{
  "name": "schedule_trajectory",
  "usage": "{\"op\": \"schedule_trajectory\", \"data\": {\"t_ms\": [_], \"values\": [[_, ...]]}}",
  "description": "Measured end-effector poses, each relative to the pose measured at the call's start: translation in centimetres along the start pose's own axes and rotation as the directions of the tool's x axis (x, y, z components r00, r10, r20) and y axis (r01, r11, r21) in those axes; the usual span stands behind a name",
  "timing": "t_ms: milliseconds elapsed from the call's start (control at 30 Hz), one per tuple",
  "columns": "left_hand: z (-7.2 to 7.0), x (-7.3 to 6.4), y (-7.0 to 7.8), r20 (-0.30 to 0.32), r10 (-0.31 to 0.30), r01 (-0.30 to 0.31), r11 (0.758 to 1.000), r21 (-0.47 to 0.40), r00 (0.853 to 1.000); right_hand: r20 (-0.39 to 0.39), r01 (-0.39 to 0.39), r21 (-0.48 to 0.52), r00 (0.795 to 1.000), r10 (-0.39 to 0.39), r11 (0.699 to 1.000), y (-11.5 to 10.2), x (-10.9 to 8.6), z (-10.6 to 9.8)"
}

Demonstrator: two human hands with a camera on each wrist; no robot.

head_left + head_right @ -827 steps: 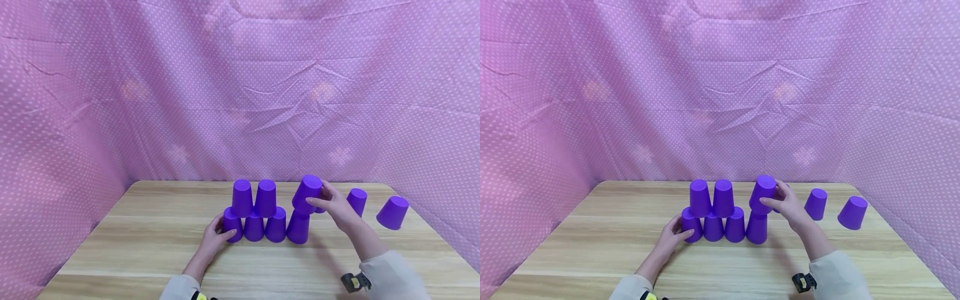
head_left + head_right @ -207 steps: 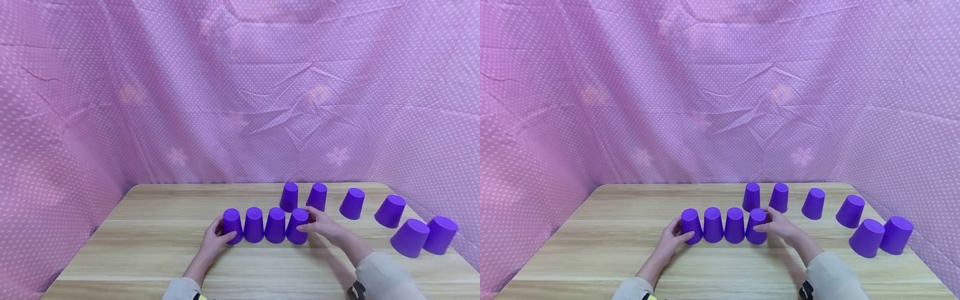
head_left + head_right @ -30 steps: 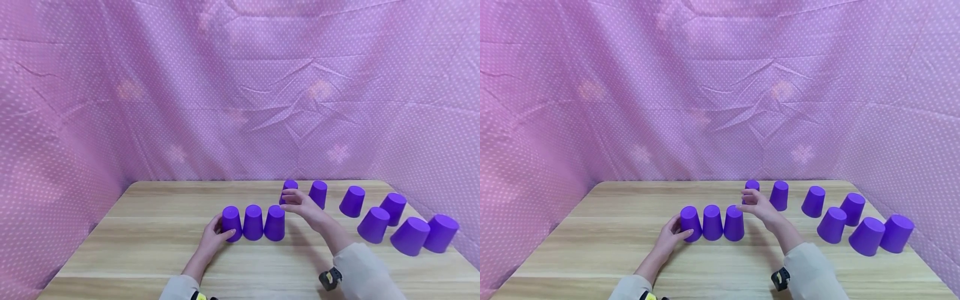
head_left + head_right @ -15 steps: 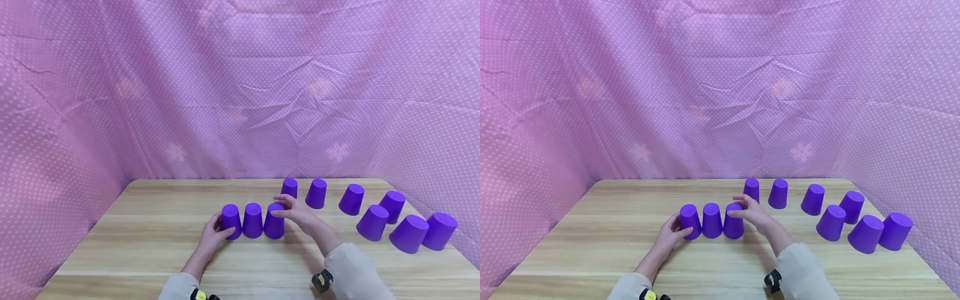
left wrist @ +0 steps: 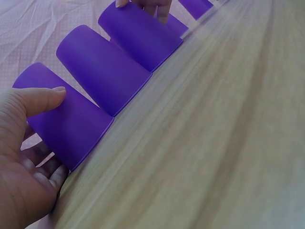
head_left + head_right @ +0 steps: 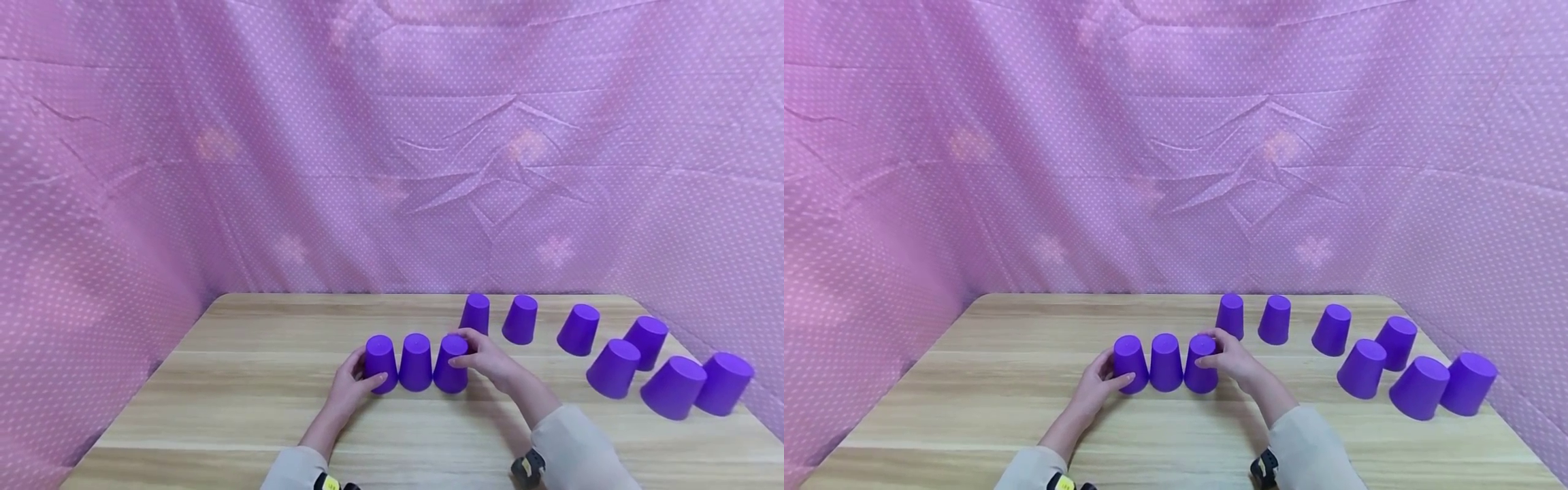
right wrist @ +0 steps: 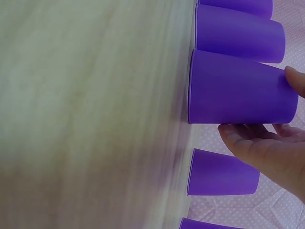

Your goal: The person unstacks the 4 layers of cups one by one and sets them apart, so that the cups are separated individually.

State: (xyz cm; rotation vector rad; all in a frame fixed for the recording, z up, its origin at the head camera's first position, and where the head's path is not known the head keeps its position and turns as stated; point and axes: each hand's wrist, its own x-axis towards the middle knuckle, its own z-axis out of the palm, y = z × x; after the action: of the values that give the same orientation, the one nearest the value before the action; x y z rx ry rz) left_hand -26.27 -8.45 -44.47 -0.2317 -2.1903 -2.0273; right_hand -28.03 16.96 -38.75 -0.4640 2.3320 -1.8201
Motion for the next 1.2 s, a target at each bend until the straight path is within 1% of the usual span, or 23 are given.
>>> {"op": "schedule_trajectory", "data": {"t_ms": [200, 400, 567, 767, 967, 1200], "values": [[0.0, -0.3, 0.2, -0.002, 0.0, 0.0, 1.0, 0.003, 1.0, -0.025, -0.008, 0.012, 1.0, 0.008, 1.0, 0.0, -0.3, -0.1], [0.1, -0.3, 0.1, -0.004, -0.002, 0.002, 1.0, 0.01, 1.0, -0.039, -0.004, 0.009, 0.999, 0.004, 1.0, -0.3, -1.1, -1.0], [0.1, 0.0, -0.1, -0.007, 0.004, -0.003, 1.0, 0.025, 1.0, -0.062, 0.001, -0.01, 0.998, -0.001, 1.0, -0.5, -1.8, -2.3], [0.0, -0.1, -0.1, 0.001, 0.003, -0.003, 1.0, 0.017, 1.0, -0.107, -0.011, -0.021, 0.994, 0.009, 1.0, -0.3, -2.7, -3.8], [-0.1, 0.0, -0.1, 0.014, -0.006, 0.006, 1.0, 0.001, 1.0, -0.133, -0.019, -0.055, 0.991, 0.011, 0.998, -0.1, -3.5, -5.8], [-0.1, 0.0, 0.1, 0.001, -0.002, 0.002, 1.0, 0.009, 1.0, -0.196, -0.002, -0.122, 0.98, -0.022, 0.993, -0.1, -4.3, -8.4]]}}
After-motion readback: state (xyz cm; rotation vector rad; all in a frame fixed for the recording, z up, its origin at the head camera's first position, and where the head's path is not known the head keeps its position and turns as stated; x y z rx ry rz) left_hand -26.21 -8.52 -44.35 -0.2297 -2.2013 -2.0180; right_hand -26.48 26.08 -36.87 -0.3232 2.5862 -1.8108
